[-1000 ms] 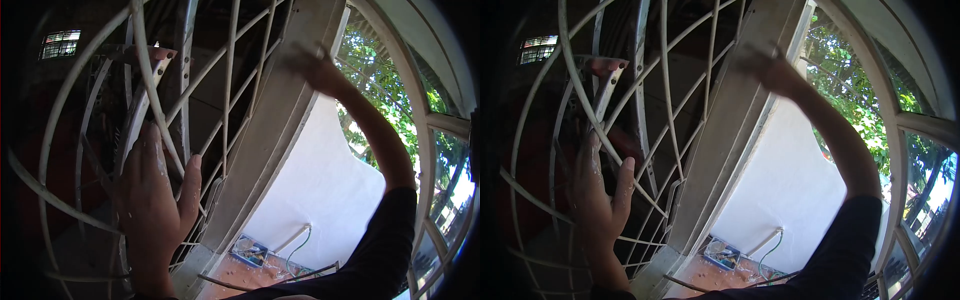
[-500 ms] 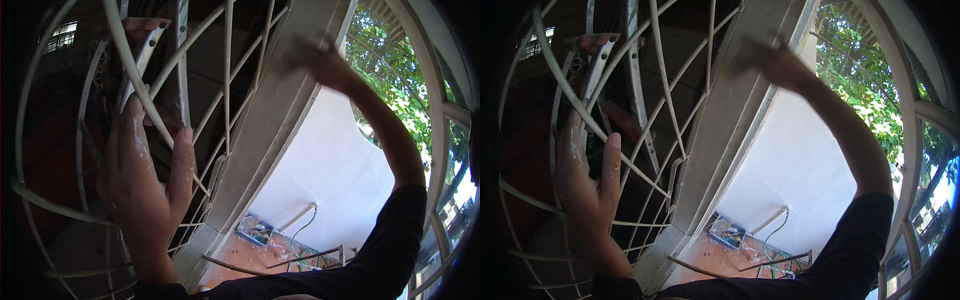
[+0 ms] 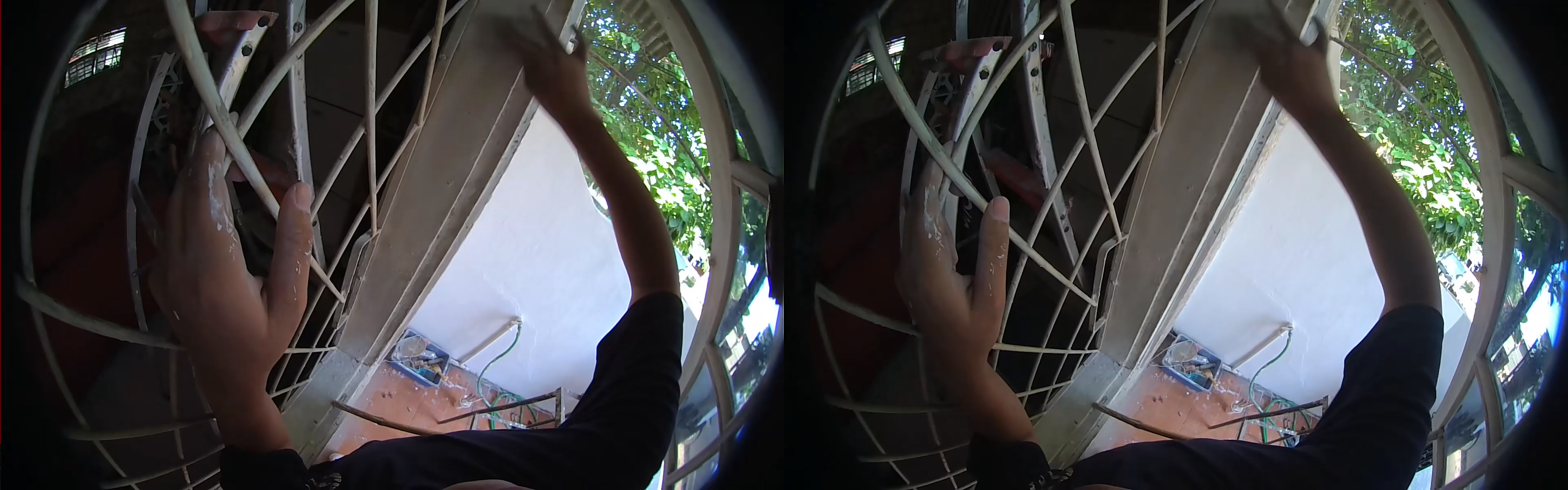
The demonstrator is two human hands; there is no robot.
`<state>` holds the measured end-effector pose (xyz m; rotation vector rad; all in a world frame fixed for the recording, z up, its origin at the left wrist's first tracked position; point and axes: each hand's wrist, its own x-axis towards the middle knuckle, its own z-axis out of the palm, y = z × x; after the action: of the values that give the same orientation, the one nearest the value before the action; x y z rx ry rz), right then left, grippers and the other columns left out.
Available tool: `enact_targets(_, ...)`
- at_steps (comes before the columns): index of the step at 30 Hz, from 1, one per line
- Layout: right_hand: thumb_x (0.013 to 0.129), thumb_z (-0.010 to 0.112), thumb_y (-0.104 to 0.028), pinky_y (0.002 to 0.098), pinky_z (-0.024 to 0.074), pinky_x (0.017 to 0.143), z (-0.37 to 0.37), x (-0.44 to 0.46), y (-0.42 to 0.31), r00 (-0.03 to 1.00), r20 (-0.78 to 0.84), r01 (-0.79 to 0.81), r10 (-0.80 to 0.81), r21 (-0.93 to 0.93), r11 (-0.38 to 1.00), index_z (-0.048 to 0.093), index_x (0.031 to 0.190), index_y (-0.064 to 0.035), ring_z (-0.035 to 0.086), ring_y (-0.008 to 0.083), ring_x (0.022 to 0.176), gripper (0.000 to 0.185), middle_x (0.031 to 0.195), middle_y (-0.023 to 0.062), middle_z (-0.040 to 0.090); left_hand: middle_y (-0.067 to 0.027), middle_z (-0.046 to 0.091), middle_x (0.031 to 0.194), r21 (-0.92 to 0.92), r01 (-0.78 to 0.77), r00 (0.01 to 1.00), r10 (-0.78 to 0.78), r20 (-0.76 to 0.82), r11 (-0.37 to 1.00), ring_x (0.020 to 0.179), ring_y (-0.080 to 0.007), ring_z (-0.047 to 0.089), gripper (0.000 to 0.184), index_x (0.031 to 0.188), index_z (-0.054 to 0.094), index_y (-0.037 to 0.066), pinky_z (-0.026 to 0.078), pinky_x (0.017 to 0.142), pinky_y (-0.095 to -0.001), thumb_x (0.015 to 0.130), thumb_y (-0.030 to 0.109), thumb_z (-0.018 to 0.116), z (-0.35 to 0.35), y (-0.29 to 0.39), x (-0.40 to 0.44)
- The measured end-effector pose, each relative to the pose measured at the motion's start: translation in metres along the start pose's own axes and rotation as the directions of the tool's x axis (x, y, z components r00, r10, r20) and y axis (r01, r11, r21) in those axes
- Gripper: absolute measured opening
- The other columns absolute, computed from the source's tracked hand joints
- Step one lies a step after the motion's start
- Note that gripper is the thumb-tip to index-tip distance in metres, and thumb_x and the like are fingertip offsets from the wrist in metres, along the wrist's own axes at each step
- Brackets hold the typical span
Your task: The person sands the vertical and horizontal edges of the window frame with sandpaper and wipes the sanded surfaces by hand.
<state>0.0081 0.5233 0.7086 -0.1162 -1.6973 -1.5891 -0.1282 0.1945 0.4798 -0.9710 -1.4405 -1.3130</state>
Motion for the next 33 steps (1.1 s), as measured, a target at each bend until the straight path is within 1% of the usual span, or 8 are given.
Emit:
enact_targets(4,0.086,0.057,-0.006,0.0673,0.0182,0.116,-0.003,-0.058,-0.079,0.958,0.105,0.193,-0.268,0.461,0.866,0.064,0.128,-0.0252,0.037,0.0169,0.144,0.047,0.136,-0.0085,0.06,-0.0329,0.056,0.129,-0.029,0.024,0.999,-0.022,0.043,0.999,0.122,-0.0393,0.058,0.052,0.133,0.049,-0.013,0.049,0.102,-0.0478,0.094,0.015,0.068,-0.005,0.004,0.002)
enact_targets(8,0.085,0.055,-0.002,0.0607,0.0225,0.114,-0.012,-0.001,-0.022,0.995,0.054,-0.084,0.086,-0.035,0.996,0.062,0.131,-0.0299,0.04,0.0157,0.143,0.054,0.142,-0.0034,0.057,-0.0317,0.056,0.13,-0.036,-0.015,1.0,0.014,-0.01,0.999,0.124,-0.0384,0.057,0.052,0.134,0.05,-0.011,0.049,0.102,-0.0477,0.093,0.015,0.069,0.002,-0.003,-0.002)
enact_targets(17,0.088,0.059,-0.005,0.0566,0.0314,0.114,-0.006,-0.002,-0.017,0.997,0.033,0.064,-0.063,-0.015,0.998,0.065,0.126,-0.0159,0.044,0.0159,0.14,0.04,0.135,-0.0009,0.062,-0.0316,0.057,0.13,-0.078,-0.003,1.0,0.003,-0.002,0.997,0.124,-0.0387,0.057,0.053,0.136,0.049,-0.01,0.05,0.099,-0.0469,0.093,0.015,0.069,0.001,-0.004,0.0)
enact_targets(19,0.09,0.056,-0.003,0.0614,0.0165,0.117,-0.023,0.005,-0.03,0.986,0.144,-0.107,0.083,0.167,0.98,0.067,0.123,-0.0186,0.036,0.0228,0.145,0.039,0.139,-0.0022,0.06,-0.0313,0.057,0.131,-0.07,-0.004,1.0,0.005,0.02,0.998,0.124,-0.0378,0.058,0.053,0.136,0.049,-0.01,0.051,0.098,-0.0446,0.093,0.016,0.07,0.002,-0.006,0.0)
enact_targets(23,0.086,0.059,-0.005,0.0594,0.0212,0.118,-0.024,-0.046,-0.085,0.936,0.163,0.252,-0.313,0.312,0.916,0.069,0.119,-0.0173,0.043,0.0193,0.141,0.037,0.136,0.001,0.062,-0.0136,0.063,0.099,-0.01,-0.103,0.995,0.103,-0.009,0.995,0.08,-0.0155,0.055,0.052,0.133,0.054,-0.008,0.043,0.066,-0.0261,0.091,0.016,0.073,-0.004,-0.005,0.003)
enact_targets(26,0.086,0.057,-0.001,0.0596,0.0193,0.118,-0.024,-0.016,-0.07,0.995,0.096,0.03,-0.042,0.128,0.991,0.073,0.106,-0.0232,0.044,0.0186,0.141,0.034,0.128,-0.01,0.067,0.0012,0.049,0.076,-0.102,-0.08,0.997,0.081,0.006,0.992,0.061,-0.0073,0.028,0.048,0.128,0.059,-0.007,0.024,0.052,-0.0244,0.089,0.016,0.076,0.001,-0.011,-0.003)
enact_targets(29,0.085,0.054,0.001,0.0548,0.0244,0.116,-0.034,-0.003,-0.069,0.988,0.105,-0.119,0.109,0.094,0.988,0.069,0.119,-0.0213,0.042,0.0209,0.141,0.044,0.132,-0.0059,0.064,-0.0004,0.06,0.085,-0.124,-0.084,0.995,0.089,0.036,0.989,0.065,-0.0061,0.038,0.041,0.124,0.063,-0.006,0.032,0.057,-0.0224,0.089,0.014,0.075,0.0,-0.012,-0.001)
enact_targets(33,0.086,0.053,0.0,0.0528,0.0219,0.119,-0.014,-0.049,-0.105,0.98,0.151,0.109,-0.132,0.152,0.982,0.059,0.134,-0.0169,0.042,0.0174,0.141,0.051,0.143,-0.0008,0.056,-0.0095,0.07,0.099,-0.299,-0.136,0.988,0.153,0.034,0.945,0.088,-0.0122,0.062,0.03,0.116,0.067,-0.005,0.047,0.077,-0.0253,0.09,0.011,0.073,0.0,-0.024,0.002)
